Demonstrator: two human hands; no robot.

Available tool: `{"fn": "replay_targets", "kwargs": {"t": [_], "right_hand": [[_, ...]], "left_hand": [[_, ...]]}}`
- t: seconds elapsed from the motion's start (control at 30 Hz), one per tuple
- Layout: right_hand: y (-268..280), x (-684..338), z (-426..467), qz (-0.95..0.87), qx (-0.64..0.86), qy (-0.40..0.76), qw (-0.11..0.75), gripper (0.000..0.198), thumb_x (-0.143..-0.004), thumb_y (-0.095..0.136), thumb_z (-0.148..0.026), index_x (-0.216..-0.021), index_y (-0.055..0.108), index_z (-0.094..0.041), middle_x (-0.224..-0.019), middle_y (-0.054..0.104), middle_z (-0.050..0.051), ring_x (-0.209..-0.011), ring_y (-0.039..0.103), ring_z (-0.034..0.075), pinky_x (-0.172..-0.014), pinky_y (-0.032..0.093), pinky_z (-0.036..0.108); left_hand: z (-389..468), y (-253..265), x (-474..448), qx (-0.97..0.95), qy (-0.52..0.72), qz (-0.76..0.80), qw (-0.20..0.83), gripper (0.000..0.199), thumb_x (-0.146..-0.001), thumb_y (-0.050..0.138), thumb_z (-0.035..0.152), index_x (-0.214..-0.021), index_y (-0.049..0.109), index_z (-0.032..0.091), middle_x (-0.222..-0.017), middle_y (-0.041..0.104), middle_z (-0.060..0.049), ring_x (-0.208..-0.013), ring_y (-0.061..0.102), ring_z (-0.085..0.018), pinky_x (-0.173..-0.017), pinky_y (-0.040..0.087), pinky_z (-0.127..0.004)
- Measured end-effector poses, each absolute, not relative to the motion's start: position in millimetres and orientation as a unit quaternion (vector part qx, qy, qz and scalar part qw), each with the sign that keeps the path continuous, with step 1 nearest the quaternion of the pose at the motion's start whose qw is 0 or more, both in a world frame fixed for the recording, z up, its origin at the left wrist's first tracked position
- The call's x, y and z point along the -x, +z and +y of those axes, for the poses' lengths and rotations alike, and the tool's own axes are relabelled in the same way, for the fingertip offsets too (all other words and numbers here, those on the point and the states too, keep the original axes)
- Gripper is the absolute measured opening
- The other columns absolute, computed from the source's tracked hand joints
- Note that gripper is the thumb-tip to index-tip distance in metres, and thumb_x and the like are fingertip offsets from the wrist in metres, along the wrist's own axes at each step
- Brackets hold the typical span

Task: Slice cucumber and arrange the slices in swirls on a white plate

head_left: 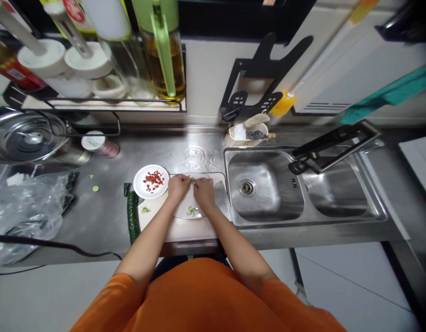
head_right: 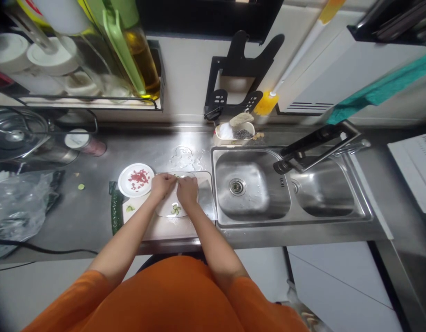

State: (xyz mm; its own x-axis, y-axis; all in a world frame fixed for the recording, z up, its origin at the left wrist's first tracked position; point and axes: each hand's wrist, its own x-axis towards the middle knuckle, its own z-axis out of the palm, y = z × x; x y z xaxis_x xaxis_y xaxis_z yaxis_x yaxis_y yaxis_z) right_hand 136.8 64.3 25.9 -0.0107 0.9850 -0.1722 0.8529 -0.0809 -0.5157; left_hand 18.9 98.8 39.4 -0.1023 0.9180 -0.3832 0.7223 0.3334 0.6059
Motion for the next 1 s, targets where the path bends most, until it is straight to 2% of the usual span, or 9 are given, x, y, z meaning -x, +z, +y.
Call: {"fn": "replay_targets", "kwargs": {"t": [0.37, 0.77, 1.0], "right_hand": [[20, -133, 66, -0.669, 0.691, 0.239, 0.134, 0.033, -0.089, 0.044, -0.018, -0.113, 0.067, -0.021, -0.097, 0.062, 0.009, -0.091, 0.041, 0.023, -0.081, 0.031, 0.032], [20, -134, 69, -0.680, 0.680, 0.244, 0.126, 0.035, -0.089, 0.041, -0.016, -0.115, 0.065, -0.019, -0.099, 0.062, 0.009, -0.089, 0.046, 0.021, -0.087, 0.028, 0.033], [28, -135, 66, -0.664, 0.692, 0.257, 0.121, 0.037, -0.090, 0.040, -0.016, -0.116, 0.065, -0.021, -0.099, 0.062, 0.009, -0.094, 0.044, 0.022, -0.084, 0.030, 0.032]], "left_hand": [[103, 36, -18, -0.577, 0.109, 0.735, 0.340, 0.022, -0.077, 0.055, 0.032, -0.073, 0.072, 0.018, -0.078, 0.072, -0.004, -0.073, 0.062, -0.016, -0.067, 0.041, -0.024], [102, 37, -13, -0.571, 0.139, 0.726, 0.357, 0.024, -0.075, 0.055, 0.033, -0.079, 0.073, 0.018, -0.075, 0.072, -0.003, -0.071, 0.061, -0.016, -0.065, 0.040, -0.023], [101, 41, -3, -0.535, 0.173, 0.745, 0.360, 0.024, -0.073, 0.054, 0.033, -0.078, 0.073, 0.019, -0.075, 0.072, -0.002, -0.074, 0.062, -0.017, -0.068, 0.042, -0.023]]}}
